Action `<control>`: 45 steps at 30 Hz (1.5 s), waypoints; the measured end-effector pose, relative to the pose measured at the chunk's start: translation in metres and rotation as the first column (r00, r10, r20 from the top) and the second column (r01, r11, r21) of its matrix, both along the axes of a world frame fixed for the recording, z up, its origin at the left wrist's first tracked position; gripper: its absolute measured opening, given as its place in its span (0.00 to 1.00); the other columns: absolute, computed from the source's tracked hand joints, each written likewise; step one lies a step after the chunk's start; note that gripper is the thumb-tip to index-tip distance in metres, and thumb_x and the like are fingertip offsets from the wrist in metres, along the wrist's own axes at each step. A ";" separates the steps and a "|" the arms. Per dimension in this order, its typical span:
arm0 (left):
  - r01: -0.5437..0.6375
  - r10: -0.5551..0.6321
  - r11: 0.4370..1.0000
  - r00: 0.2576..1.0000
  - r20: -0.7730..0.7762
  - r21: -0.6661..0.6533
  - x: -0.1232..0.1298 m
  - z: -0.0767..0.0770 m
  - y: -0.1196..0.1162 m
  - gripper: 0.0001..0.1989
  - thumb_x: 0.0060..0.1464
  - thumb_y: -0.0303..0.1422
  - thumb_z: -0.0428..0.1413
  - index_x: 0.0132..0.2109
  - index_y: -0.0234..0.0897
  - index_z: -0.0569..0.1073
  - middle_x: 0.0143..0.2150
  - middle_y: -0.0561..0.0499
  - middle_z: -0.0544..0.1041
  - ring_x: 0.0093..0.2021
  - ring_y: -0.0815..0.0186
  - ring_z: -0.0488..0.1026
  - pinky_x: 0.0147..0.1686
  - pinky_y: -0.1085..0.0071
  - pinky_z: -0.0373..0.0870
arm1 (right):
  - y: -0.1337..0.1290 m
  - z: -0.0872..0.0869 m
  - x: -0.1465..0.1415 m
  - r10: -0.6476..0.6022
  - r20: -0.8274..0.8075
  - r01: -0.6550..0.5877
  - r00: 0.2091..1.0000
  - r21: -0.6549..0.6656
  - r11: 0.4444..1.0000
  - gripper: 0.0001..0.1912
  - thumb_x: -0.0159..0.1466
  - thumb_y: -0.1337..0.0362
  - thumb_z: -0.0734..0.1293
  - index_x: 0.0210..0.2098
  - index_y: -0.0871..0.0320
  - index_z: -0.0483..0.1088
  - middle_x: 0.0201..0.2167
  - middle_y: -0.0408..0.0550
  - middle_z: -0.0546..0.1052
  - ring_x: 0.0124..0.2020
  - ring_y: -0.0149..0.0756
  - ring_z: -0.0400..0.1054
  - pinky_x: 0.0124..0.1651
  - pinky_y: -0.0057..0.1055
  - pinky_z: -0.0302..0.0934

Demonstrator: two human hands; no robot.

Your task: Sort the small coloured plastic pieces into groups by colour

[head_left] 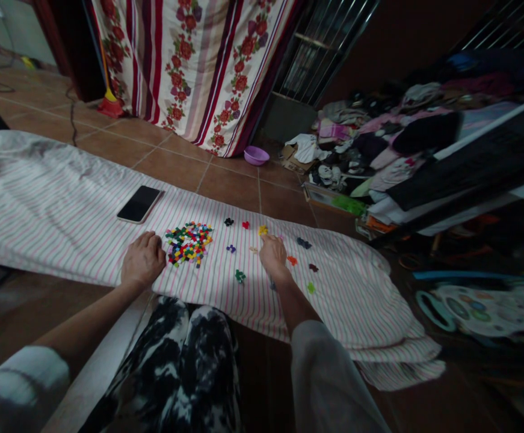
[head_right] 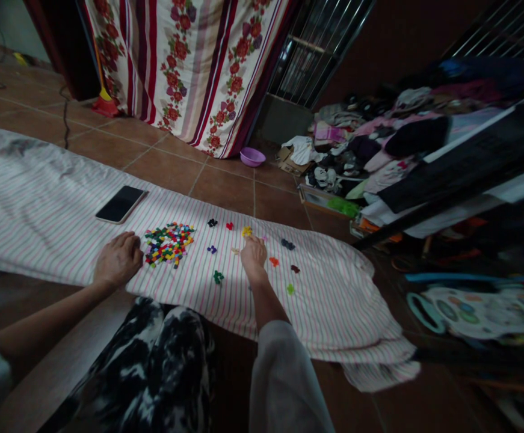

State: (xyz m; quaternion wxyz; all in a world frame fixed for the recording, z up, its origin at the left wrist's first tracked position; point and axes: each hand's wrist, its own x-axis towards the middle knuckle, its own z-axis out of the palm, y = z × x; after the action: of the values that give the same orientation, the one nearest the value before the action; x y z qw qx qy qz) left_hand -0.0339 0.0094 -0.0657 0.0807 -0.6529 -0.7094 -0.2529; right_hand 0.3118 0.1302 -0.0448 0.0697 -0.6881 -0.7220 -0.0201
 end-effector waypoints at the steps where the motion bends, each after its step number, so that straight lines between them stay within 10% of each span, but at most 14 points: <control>1: -0.002 0.002 1.000 1.000 0.006 0.000 0.000 0.000 0.000 0.12 0.55 0.30 0.47 0.43 0.33 0.72 0.53 0.35 0.73 0.56 0.50 0.68 0.56 0.54 0.65 | -0.001 0.001 0.000 -0.006 -0.001 0.006 1.000 -0.004 1.000 0.21 0.65 0.75 0.56 0.52 0.60 0.73 0.51 0.56 0.76 0.50 0.41 0.65 0.51 0.32 0.55; 25: -0.007 0.006 1.000 1.000 -0.029 -0.001 0.000 0.002 -0.001 0.12 0.55 0.30 0.46 0.42 0.33 0.71 0.52 0.35 0.73 0.56 0.51 0.69 0.55 0.56 0.65 | -0.007 0.005 -0.009 0.085 -0.069 -0.081 0.994 0.058 0.995 0.17 0.65 0.72 0.61 0.49 0.57 0.75 0.48 0.53 0.74 0.48 0.41 0.61 0.51 0.32 0.54; 45: -0.015 0.015 1.000 1.000 -0.011 0.007 0.001 0.001 -0.001 0.11 0.55 0.29 0.47 0.43 0.35 0.71 0.52 0.36 0.74 0.56 0.51 0.69 0.54 0.55 0.65 | -0.031 0.020 -0.094 0.439 -0.180 -0.442 0.880 0.029 0.897 0.20 0.67 0.73 0.56 0.49 0.55 0.76 0.47 0.50 0.76 0.48 0.38 0.64 0.54 0.32 0.56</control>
State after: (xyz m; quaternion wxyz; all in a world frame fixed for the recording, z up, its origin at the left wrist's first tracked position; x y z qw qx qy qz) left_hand -0.0327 0.0084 -0.0650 0.0890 -0.6486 -0.7130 -0.2512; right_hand 0.2180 0.0994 -0.0251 0.1336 -0.5054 -0.8501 0.0639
